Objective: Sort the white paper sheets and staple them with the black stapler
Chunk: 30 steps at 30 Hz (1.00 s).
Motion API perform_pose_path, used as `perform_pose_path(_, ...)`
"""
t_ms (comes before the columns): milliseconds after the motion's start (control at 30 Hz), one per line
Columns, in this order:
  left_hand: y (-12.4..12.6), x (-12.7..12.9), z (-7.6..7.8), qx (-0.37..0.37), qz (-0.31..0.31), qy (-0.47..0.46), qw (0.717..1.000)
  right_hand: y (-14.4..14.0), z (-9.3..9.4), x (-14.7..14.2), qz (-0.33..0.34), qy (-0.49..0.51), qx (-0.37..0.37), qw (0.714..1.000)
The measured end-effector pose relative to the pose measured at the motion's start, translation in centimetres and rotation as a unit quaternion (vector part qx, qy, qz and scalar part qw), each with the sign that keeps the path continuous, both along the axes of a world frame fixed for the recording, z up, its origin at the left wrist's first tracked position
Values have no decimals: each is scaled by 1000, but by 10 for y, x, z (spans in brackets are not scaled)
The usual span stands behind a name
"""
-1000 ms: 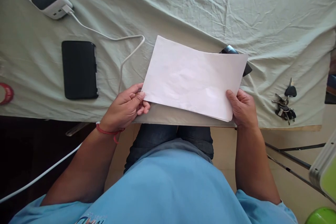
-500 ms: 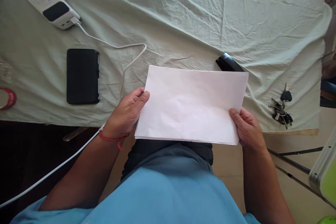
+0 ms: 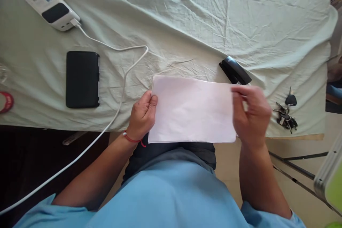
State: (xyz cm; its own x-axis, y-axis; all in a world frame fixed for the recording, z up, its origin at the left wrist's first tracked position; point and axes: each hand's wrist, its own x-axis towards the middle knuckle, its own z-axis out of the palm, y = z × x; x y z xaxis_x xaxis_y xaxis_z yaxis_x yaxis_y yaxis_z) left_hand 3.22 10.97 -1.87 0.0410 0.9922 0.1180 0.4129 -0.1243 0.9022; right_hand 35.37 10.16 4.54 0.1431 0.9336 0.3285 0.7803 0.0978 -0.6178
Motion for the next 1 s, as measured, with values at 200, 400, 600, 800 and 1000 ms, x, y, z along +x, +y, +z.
perform_pose_path(200, -5, 2, -8, 46, -12, -2, 999, 59, -20, -77, 206, -37, 32, 977)
perform_pose_path(400, -6, 3, -6, 59, -17, -16, 998, 77, -39, -102, 277, -41, 11, 960)
perform_pose_path(600, -6, 4, -4, 49, -19, -19, 998, 77, -35, -105, 267, -17, 52, 962)
perform_pose_path(800, -6, 4, 0, 46, -15, -24, 999, 66, -45, -109, 224, -20, 150, 963)
perform_pose_path(1000, -7, 4, 0, 40, -16, -27, 999, 62, -51, -110, 211, -64, 189, 957)
